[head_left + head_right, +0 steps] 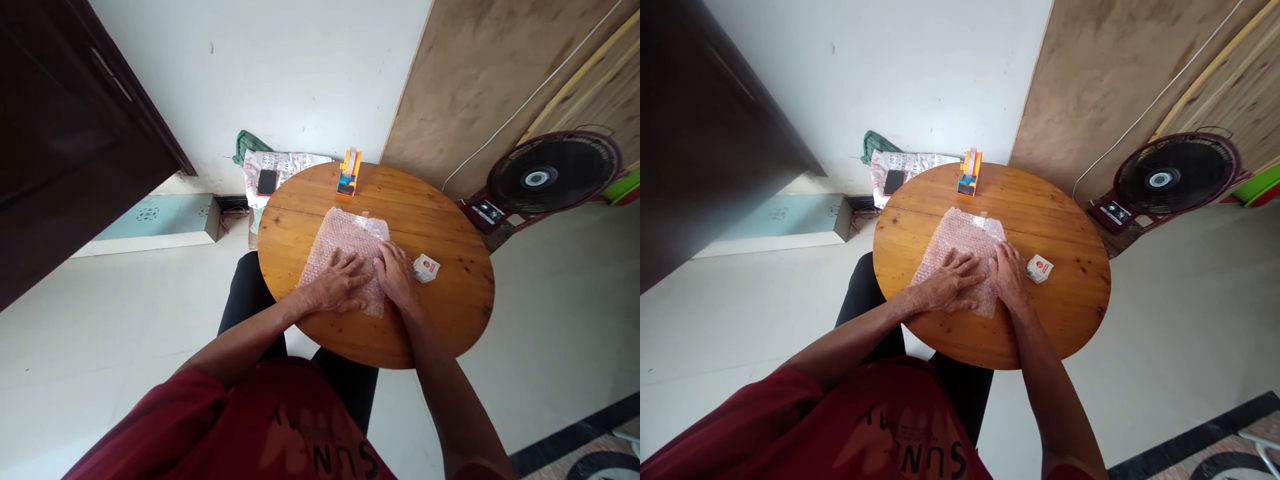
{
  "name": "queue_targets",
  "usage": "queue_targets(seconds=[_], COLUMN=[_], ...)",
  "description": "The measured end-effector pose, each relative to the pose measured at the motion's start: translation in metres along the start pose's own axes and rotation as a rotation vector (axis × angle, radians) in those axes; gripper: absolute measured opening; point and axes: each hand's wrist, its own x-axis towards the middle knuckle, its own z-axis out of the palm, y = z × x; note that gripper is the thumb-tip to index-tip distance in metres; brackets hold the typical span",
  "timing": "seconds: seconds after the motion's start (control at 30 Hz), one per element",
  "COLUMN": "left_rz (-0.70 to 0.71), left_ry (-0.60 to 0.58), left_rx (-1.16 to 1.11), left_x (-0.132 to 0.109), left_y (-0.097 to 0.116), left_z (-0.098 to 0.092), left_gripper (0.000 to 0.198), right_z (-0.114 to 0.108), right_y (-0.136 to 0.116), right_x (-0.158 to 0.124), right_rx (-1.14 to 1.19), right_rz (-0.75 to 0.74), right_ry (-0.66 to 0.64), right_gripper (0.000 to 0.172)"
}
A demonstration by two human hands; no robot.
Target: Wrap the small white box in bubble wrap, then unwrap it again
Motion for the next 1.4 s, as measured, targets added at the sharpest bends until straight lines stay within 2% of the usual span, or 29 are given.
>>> queue_targets(seconds=[0.13,0.23,0.33,0.43,0.53,0.6,0.7,0.8,0.9,1.0,1.07,1.13,1.23,1.3,1.37,1.4], left_rz=[0.002,0.003,0.003,0.018,0.019,0.011,0.006,0.010,0.007,0.006,0.016,0.018,0.011,0.015,0.016,0.015], left_ry=[-0.001,0.002,0.008,0.021,0.023,0.024,0.022,0.016,0.010,0.015,0.021,0.036,0.075,0.084,0.077,0.074], left_rx=[-0.002,-0.009,-0.012,-0.006,0.000,-0.002,-0.010,-0.011,-0.014,-0.017,-0.013,-0.017,-0.050,-0.059,-0.049,-0.042], left_x=[0.000,0.000,0.000,0.000,-0.001,-0.001,-0.001,0.000,0.000,0.000,0.000,0.000,0.000,0.000,0.000,0.000], left_y=[0.000,0.000,-0.001,-0.002,-0.001,-0.001,-0.001,-0.001,0.000,0.001,0.000,-0.001,-0.002,-0.003,-0.002,-0.001], left_z=[-0.001,0.000,0.001,0.002,0.003,0.002,0.002,0.001,0.000,0.000,0.001,0.003,0.006,0.007,0.007,0.006], left_gripper=[0.072,0.073,0.071,0.071,0.071,0.071,0.070,0.071,0.072,0.071,0.071,0.071,0.072,0.071,0.067,0.066], right_z=[-0.001,-0.010,-0.030,-0.056,-0.075,-0.081,-0.081,-0.081,-0.092,-0.112,-0.121,-0.120,-0.097,-0.072,-0.049,-0.039], right_y=[-0.001,-0.008,-0.014,-0.009,0.009,0.023,0.042,0.053,0.048,0.021,-0.008,-0.041,-0.080,-0.090,-0.086,-0.081], right_x=[0.000,0.001,0.001,-0.001,-0.005,-0.008,-0.012,-0.014,-0.015,-0.016,-0.015,-0.011,0.003,0.014,0.022,0.024], right_rx=[0.016,0.022,0.010,-0.008,-0.073,-0.158,-0.268,-0.232,-0.113,0.100,0.425,0.705,1.060,1.207,1.292,1.316], right_rz=[-0.035,-0.067,-0.086,-0.082,-0.016,0.044,0.178,0.319,0.390,0.490,0.428,0.337,0.199,0.179,0.258,0.329], right_ry=[0.016,0.028,0.013,0.008,0.037,0.011,-0.110,-0.242,-0.256,-0.105,-0.044,-0.103,-0.294,-0.404,-0.394,-0.348], right_gripper=[0.046,0.043,0.040,0.038,0.039,0.048,0.065,0.062,0.046,0.043,0.039,0.042,0.042,0.035,0.028,0.028])
